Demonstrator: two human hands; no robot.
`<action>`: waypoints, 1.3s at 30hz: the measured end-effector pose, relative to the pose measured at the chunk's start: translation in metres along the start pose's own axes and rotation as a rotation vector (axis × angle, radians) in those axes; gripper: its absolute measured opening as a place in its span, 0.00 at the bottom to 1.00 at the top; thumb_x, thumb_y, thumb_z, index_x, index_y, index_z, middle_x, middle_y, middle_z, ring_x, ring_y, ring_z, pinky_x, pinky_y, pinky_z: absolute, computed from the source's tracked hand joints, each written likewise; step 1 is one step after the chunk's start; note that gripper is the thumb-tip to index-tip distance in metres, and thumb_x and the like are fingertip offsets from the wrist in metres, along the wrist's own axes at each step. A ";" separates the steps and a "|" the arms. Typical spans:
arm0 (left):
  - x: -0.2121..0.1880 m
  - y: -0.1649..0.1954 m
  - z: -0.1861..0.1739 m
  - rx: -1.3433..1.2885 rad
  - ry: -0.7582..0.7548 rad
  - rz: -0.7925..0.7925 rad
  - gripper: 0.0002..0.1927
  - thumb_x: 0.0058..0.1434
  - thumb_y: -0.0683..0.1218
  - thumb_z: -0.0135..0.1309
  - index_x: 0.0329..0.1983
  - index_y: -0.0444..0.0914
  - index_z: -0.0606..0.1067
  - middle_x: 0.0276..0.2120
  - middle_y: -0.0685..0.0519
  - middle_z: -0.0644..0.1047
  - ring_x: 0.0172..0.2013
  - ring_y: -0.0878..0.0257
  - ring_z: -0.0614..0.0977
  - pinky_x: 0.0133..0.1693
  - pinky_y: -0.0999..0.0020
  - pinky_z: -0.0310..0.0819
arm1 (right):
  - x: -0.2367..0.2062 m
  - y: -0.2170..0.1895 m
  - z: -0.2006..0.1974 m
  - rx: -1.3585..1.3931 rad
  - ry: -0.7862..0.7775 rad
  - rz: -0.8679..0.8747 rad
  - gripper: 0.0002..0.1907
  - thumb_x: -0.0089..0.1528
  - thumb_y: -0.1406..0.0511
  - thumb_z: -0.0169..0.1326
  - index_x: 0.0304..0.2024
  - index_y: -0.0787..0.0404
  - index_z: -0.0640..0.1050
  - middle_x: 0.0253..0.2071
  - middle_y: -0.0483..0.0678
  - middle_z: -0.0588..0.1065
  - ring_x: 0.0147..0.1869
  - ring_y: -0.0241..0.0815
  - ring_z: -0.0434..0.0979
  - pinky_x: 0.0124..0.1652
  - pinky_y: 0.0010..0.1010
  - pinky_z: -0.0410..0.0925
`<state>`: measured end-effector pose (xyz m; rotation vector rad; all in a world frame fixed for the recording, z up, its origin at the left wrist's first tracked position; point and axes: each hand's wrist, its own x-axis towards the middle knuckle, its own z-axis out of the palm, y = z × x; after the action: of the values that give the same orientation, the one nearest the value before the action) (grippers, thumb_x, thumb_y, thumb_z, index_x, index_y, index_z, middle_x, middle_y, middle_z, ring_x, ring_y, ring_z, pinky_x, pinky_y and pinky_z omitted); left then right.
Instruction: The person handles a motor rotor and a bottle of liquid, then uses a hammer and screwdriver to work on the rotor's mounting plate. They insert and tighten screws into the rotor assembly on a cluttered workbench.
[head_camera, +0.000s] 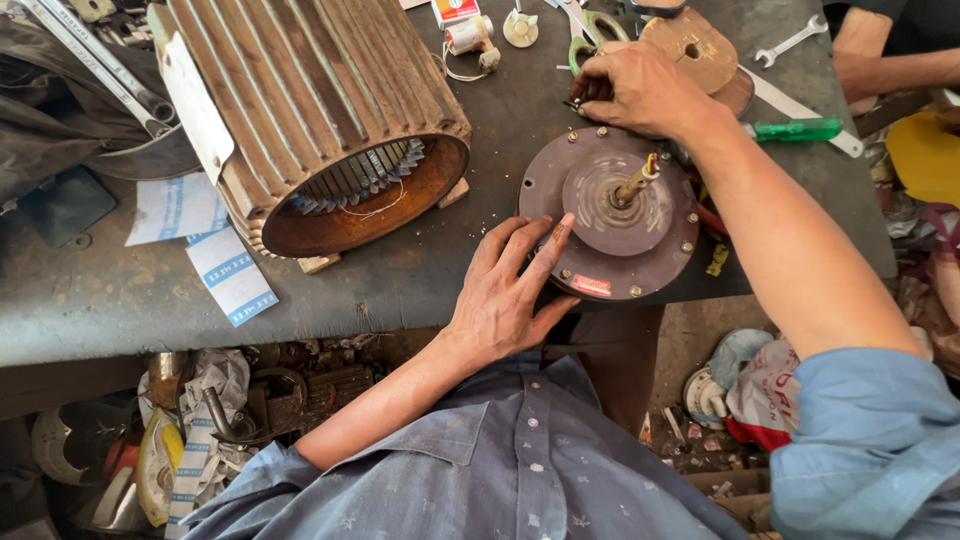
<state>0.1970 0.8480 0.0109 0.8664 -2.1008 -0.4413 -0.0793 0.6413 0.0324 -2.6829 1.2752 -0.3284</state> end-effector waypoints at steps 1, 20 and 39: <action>0.000 0.000 0.000 0.002 0.000 -0.002 0.48 0.53 0.52 0.69 0.75 0.38 0.61 0.63 0.44 0.69 0.63 0.44 0.69 0.65 0.51 0.65 | 0.000 0.000 0.000 0.015 -0.006 0.003 0.12 0.58 0.64 0.65 0.43 0.61 0.82 0.40 0.52 0.78 0.45 0.53 0.79 0.46 0.42 0.71; 0.000 0.000 0.002 -0.003 0.021 0.004 0.50 0.52 0.52 0.69 0.76 0.39 0.59 0.63 0.45 0.68 0.63 0.44 0.68 0.64 0.50 0.64 | -0.002 -0.005 -0.010 0.080 -0.049 0.152 0.11 0.56 0.67 0.65 0.40 0.63 0.82 0.36 0.51 0.81 0.39 0.46 0.82 0.42 0.36 0.73; 0.003 -0.003 -0.009 -0.583 0.296 -0.194 0.39 0.62 0.38 0.65 0.75 0.37 0.64 0.50 0.50 0.79 0.48 0.60 0.82 0.54 0.65 0.79 | -0.101 -0.153 -0.105 0.387 0.448 0.246 0.05 0.67 0.74 0.57 0.45 0.69 0.80 0.46 0.50 0.81 0.51 0.37 0.84 0.52 0.25 0.76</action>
<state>0.2043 0.8439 0.0164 0.7302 -1.5009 -0.9131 -0.0548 0.8118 0.1561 -2.1673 1.4494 -1.0641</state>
